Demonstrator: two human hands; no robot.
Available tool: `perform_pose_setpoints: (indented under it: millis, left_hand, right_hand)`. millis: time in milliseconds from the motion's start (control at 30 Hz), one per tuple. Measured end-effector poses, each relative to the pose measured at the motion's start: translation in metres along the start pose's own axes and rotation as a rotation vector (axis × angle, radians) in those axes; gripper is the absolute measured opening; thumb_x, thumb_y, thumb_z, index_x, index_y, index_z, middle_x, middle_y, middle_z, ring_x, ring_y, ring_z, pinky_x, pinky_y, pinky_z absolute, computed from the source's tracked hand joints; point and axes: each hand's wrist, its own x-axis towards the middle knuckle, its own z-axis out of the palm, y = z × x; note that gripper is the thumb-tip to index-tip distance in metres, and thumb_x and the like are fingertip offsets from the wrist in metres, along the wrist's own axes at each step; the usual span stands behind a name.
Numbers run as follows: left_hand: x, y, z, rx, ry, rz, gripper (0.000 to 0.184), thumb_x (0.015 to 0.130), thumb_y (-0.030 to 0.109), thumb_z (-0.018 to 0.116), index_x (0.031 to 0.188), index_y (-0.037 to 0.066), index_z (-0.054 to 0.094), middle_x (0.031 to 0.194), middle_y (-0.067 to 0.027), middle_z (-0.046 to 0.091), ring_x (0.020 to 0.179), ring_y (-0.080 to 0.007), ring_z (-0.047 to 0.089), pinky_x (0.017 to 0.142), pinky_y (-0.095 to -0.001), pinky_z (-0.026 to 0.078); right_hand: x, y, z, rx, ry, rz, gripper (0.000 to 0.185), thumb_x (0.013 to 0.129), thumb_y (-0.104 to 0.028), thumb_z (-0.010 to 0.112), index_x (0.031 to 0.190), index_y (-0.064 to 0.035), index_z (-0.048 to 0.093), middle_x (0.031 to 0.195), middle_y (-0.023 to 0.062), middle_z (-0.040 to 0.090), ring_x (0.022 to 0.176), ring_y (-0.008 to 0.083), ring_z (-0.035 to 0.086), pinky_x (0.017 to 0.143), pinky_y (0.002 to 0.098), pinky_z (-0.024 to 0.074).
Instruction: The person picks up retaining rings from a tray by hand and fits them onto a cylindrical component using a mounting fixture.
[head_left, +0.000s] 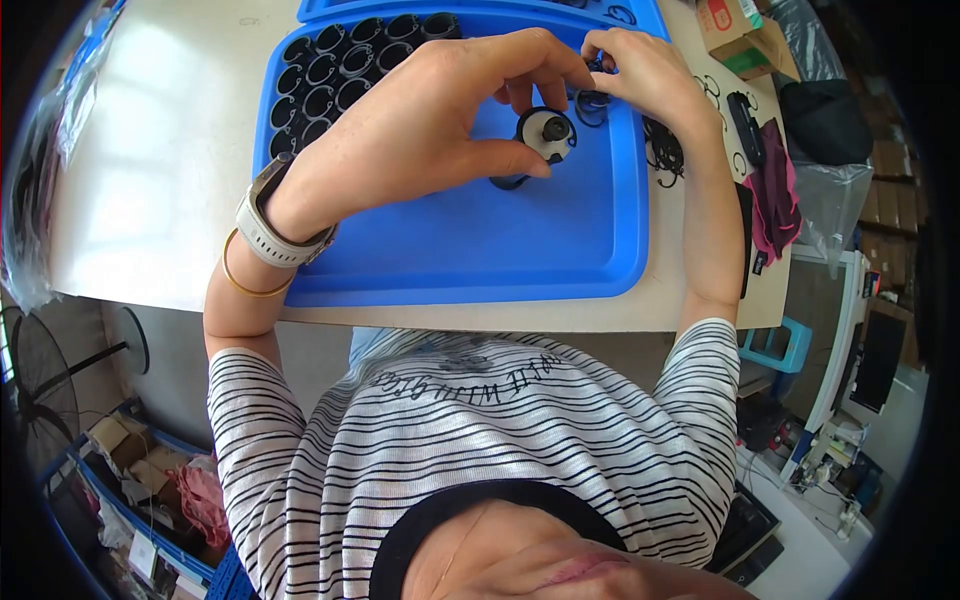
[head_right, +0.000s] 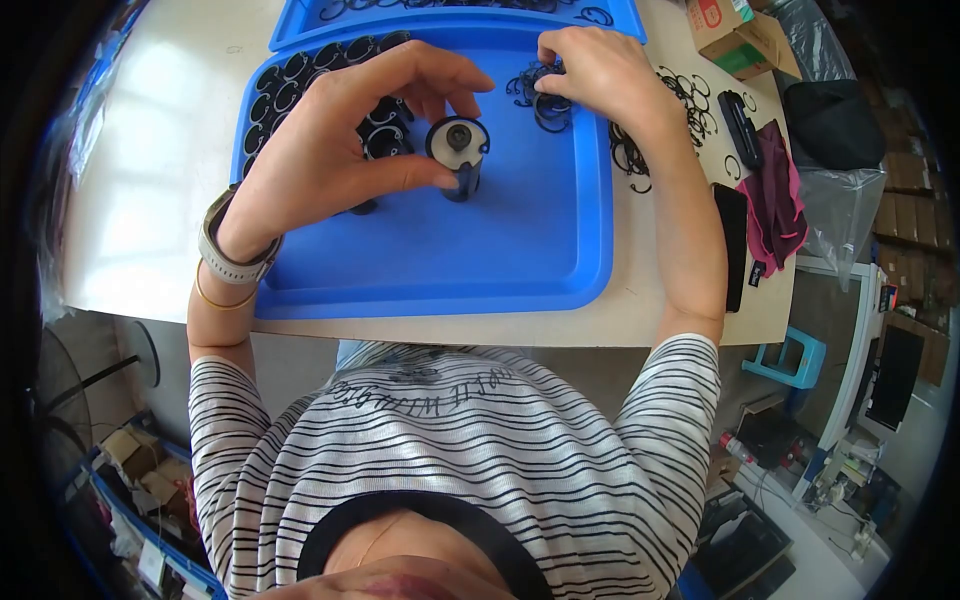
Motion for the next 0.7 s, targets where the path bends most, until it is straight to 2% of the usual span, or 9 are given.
perform_pose_setpoints:
  millis: [67,267,333,467,500,567,633,667,700]
  left_hand:
    - [0.000,0.000,0.000,0.006,0.004,0.006,0.059,0.073,0.001,0.083,0.128,0.005,0.062,0.109,-0.0050,0.069,0.095,-0.0172,0.065,0.091,-0.0324,0.054]
    - [0.000,-0.002,-0.001,0.033,-0.015,0.021,0.057,0.074,0.002,0.082,0.127,0.007,0.063,0.113,-0.0046,0.070,0.095,-0.0179,0.065,0.090,-0.0322,0.054]
    - [0.000,-0.003,0.000,0.034,-0.033,-0.002,0.060,0.072,0.007,0.085,0.128,0.007,0.062,0.115,-0.0051,0.070,0.095,-0.0187,0.065,0.091,-0.0325,0.054]
    - [0.001,-0.005,-0.001,0.059,-0.004,0.065,0.064,0.074,0.016,0.087,0.130,0.005,0.061,0.116,-0.0071,0.069,0.100,-0.0196,0.066,0.095,-0.0331,0.053]
    - [0.001,-0.006,-0.002,0.041,0.004,0.075,0.063,0.076,0.020,0.086,0.131,0.004,0.060,0.117,-0.0080,0.069,0.103,-0.0197,0.066,0.096,-0.0332,0.052]
    - [0.001,-0.011,-0.005,0.021,0.012,0.087,0.062,0.079,0.024,0.084,0.132,0.002,0.059,0.118,-0.0090,0.069,0.106,-0.0199,0.066,0.098,-0.0333,0.051]
    - [0.001,-0.018,-0.007,-0.131,0.038,0.023,0.058,0.086,0.027,0.080,0.133,0.001,0.057,0.120,-0.0100,0.069,0.112,-0.0196,0.065,0.100,-0.0331,0.051]
    - [0.002,-0.019,-0.005,-0.163,0.084,0.020,0.046,0.091,0.022,0.076,0.129,0.002,0.061,0.117,-0.0085,0.070,0.105,-0.0167,0.067,0.096,-0.0313,0.053]
    - [0.007,-0.029,-0.004,-0.163,0.084,0.020,0.046,0.091,0.022,0.076,0.129,0.002,0.061,0.117,-0.0085,0.070,0.105,-0.0167,0.067,0.096,-0.0313,0.053]
  right_hand:
    - [-0.002,-0.003,-0.005,0.026,-0.017,0.039,0.031,0.081,-0.026,0.078,0.104,-0.0055,0.070,0.102,0.0140,0.073,0.101,0.0322,0.069,0.087,0.0449,0.0534]
    - [-0.007,0.001,-0.007,0.038,0.110,-0.041,0.025,0.083,-0.020,0.074,0.103,-0.0055,0.070,0.100,0.0152,0.072,0.099,0.0346,0.069,0.086,0.0460,0.0532]
    - [-0.008,0.004,-0.003,0.009,0.249,-0.126,0.021,0.084,-0.018,0.070,0.101,-0.0072,0.067,0.095,0.0091,0.069,0.082,0.0294,0.067,0.075,0.0415,0.0521]
    - [-0.008,0.000,-0.010,0.156,0.160,0.011,0.018,0.084,-0.016,0.071,0.098,-0.0058,0.066,0.089,0.0092,0.068,0.079,0.0279,0.066,0.073,0.0393,0.0513]
    - [-0.007,0.006,-0.009,0.088,0.235,-0.117,0.018,0.088,-0.016,0.071,0.098,-0.0028,0.067,0.082,0.0087,0.068,0.073,0.0217,0.066,0.068,0.0345,0.0519]
    - [-0.007,0.011,-0.010,0.017,0.308,-0.244,0.018,0.091,-0.017,0.072,0.098,0.0002,0.068,0.075,0.0082,0.068,0.066,0.0154,0.065,0.063,0.0296,0.0525]
    - [-0.013,-0.005,-0.032,0.358,0.154,0.069,0.024,0.085,-0.017,0.074,0.099,0.0008,0.067,0.078,0.0121,0.068,0.070,0.0193,0.067,0.068,0.0337,0.0533]
    - [-0.013,0.001,-0.030,0.454,0.192,0.009,0.021,0.088,-0.014,0.073,0.100,0.0019,0.067,0.077,0.0080,0.067,0.069,0.0149,0.064,0.065,0.0301,0.0517]
    - [-0.013,0.000,-0.031,0.454,0.191,0.009,0.021,0.088,-0.014,0.073,0.100,0.0019,0.067,0.077,0.0080,0.067,0.069,0.0149,0.064,0.065,0.0301,0.0517]
